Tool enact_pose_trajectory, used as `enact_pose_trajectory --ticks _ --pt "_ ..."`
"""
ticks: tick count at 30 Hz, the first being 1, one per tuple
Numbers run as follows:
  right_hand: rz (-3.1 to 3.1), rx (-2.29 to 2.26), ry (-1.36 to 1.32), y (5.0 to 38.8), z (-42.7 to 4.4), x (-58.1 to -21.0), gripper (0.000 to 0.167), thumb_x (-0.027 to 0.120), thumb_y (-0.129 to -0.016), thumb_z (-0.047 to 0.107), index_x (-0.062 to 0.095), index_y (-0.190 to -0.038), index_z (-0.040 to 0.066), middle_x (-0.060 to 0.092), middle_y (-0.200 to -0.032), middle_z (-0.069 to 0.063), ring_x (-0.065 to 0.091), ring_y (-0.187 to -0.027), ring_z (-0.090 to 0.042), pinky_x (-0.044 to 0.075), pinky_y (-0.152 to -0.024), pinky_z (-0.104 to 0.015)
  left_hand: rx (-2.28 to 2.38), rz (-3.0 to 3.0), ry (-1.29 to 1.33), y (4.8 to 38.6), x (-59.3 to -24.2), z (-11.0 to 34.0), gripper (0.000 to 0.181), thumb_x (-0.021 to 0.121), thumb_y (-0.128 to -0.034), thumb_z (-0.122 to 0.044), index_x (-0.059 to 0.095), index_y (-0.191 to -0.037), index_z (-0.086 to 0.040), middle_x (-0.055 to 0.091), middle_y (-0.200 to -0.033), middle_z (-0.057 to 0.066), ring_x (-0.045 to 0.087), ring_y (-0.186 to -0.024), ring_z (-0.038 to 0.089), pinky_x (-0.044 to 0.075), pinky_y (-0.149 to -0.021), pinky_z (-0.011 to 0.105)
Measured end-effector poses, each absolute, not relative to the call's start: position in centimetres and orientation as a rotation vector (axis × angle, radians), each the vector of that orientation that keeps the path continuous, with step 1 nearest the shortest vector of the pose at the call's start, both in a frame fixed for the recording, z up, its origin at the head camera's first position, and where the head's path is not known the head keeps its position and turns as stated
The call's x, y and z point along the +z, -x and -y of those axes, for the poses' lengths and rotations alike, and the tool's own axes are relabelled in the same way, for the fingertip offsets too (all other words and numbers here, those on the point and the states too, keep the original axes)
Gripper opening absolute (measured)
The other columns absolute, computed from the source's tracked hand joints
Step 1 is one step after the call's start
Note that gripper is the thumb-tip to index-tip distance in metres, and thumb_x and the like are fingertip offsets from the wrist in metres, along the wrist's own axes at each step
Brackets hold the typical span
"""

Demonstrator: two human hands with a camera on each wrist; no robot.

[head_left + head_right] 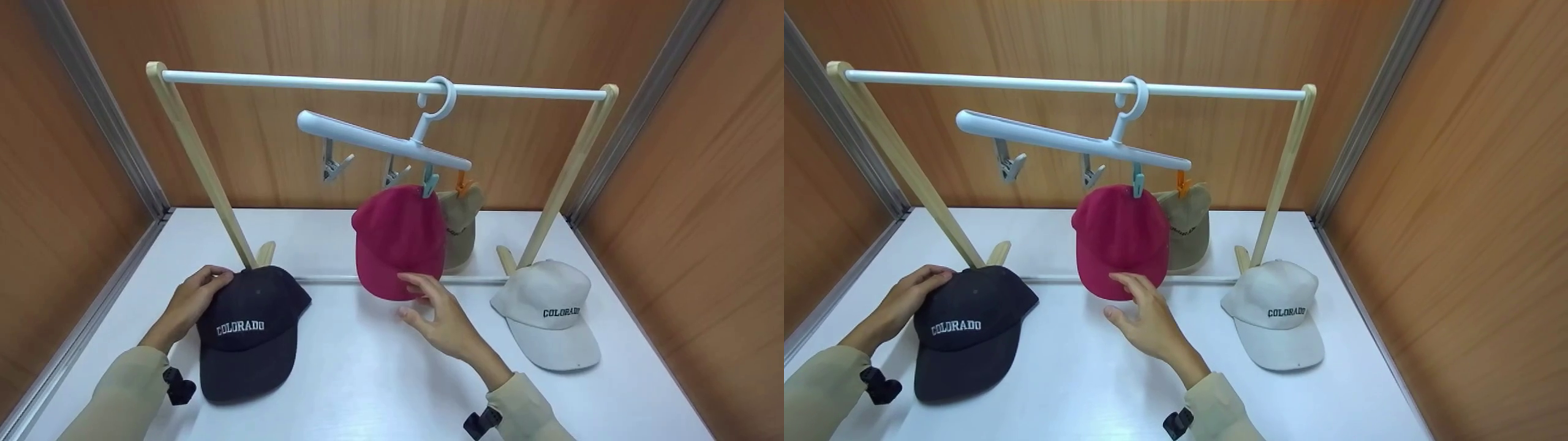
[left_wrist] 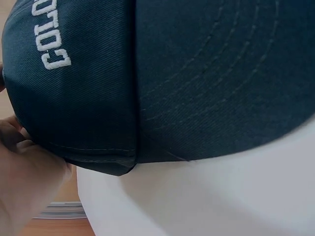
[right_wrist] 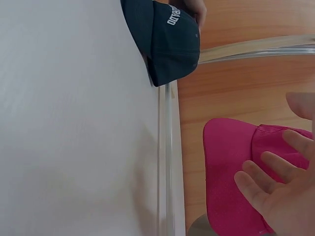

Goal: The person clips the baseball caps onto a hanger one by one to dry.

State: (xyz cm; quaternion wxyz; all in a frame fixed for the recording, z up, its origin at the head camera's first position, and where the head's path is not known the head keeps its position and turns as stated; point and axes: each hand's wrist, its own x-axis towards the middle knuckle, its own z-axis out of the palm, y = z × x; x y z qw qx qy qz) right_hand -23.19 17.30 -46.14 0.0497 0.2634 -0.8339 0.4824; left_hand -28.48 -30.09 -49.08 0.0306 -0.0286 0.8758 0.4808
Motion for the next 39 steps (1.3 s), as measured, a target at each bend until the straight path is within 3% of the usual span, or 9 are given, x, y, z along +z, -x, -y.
enact_pose_trajectory --ticks 6,12,21,30,39 --pt "2.521 1.508 -0.803 23.2 -17.4 -46.1 0.054 0.073 -0.101 0.013 0.054 -0.152 0.007 0.056 -0.151 -0.016 0.058 -0.135 -0.036 0.048 -0.112 -0.056 1.521 -2.684 0.095 28.4 -48.8 30.1 0.061 0.054 -0.1080 -0.053 0.055 -0.145 -0.005 0.065 -0.131 0.017 0.059 -0.119 0.029 0.044 -0.101 0.043" --pt "2.491 1.547 -0.820 23.3 -17.4 -46.0 0.054 0.071 -0.103 0.016 0.053 -0.152 0.005 0.055 -0.151 -0.017 0.058 -0.136 -0.039 0.048 -0.112 -0.056 1.556 -2.680 0.082 28.4 -48.3 29.9 0.058 0.060 -0.1063 -0.051 0.057 -0.143 -0.007 0.071 -0.118 0.003 0.063 -0.105 0.014 0.047 -0.095 0.032" --pt "2.472 1.553 -0.831 23.4 -17.3 -46.0 0.054 0.071 -0.102 0.009 0.053 -0.153 0.006 0.054 -0.152 -0.018 0.058 -0.136 -0.040 0.047 -0.112 -0.058 1.694 -2.659 0.023 28.0 -47.7 29.4 0.053 0.068 -0.1041 -0.044 0.060 -0.140 -0.005 0.073 -0.105 -0.013 0.067 -0.099 0.006 0.050 -0.088 0.021" --pt "2.477 1.545 -0.804 23.2 -17.4 -45.5 0.055 0.072 -0.102 0.014 0.053 -0.153 0.005 0.055 -0.150 -0.019 0.058 -0.135 -0.040 0.048 -0.112 -0.054 1.803 -2.627 -0.089 27.7 -46.1 27.8 0.049 0.073 -0.1023 -0.038 0.061 -0.136 -0.004 0.072 -0.109 -0.013 0.065 -0.104 0.009 0.050 -0.091 0.022" --pt "2.481 1.567 -0.815 23.2 -17.0 -45.6 0.055 0.072 -0.102 0.009 0.052 -0.153 0.005 0.054 -0.152 -0.019 0.057 -0.137 -0.041 0.048 -0.113 -0.055 1.851 -2.606 -0.181 26.9 -45.1 26.8 0.046 0.074 -0.1024 -0.033 0.062 -0.134 -0.001 0.072 -0.109 -0.009 0.067 -0.104 0.009 0.052 -0.091 0.021"
